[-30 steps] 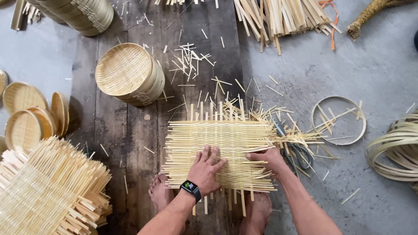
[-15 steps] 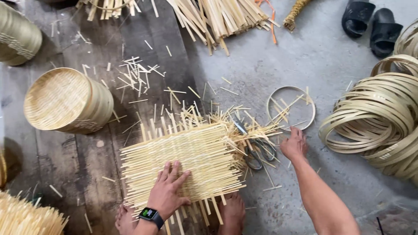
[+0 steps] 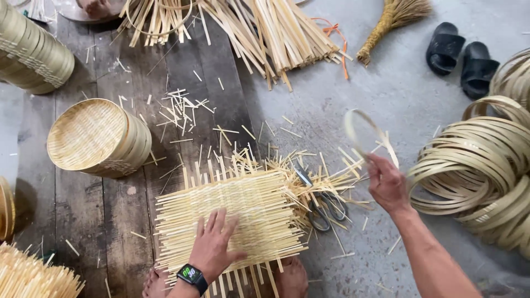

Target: The person weaves bamboo strips into circular baskets using a wooden mold and shears. They place a woven mat over the mold, fold the edges inward, trim excess strips with shears, and stack the finished baskets.

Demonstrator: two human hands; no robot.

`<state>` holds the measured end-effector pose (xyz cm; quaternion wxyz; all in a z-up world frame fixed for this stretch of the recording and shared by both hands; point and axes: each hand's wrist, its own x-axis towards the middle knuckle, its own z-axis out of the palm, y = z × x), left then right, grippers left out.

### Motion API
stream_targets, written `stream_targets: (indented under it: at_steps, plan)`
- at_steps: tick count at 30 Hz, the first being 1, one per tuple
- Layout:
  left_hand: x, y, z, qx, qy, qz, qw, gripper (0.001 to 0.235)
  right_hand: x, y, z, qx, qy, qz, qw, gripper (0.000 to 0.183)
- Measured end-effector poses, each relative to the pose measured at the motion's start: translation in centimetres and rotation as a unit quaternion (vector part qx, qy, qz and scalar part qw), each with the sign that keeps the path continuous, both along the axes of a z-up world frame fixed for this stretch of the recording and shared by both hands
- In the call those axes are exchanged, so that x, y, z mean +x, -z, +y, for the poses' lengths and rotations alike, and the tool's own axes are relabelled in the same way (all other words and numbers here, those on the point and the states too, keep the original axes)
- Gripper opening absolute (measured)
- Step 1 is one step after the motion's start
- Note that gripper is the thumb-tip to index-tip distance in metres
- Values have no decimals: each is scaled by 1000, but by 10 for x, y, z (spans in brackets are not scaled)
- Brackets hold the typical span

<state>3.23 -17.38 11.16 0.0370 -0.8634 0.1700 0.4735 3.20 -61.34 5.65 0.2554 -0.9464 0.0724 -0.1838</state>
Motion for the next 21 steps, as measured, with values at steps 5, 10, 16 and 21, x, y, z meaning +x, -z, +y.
stream_targets:
  at_steps: [5, 10, 16, 21]
  plan:
    - [-9, -44, -42, -431, -4, -508, 746, 72, -5, -145, 112, 69, -281, 28, 957, 32]
    - [-29, -113, -50, -638, -207, -388, 632, 27, -14, -237, 181, 69, -381, -55, 920, 35]
    - [-33, -130, -8, -626, -568, -97, 526, 26, -6, -242, 230, -31, -380, -155, 911, 21]
    - [-17, -130, 19, -545, -558, 240, 578, 72, -19, -244, 291, -70, -481, -163, 859, 12]
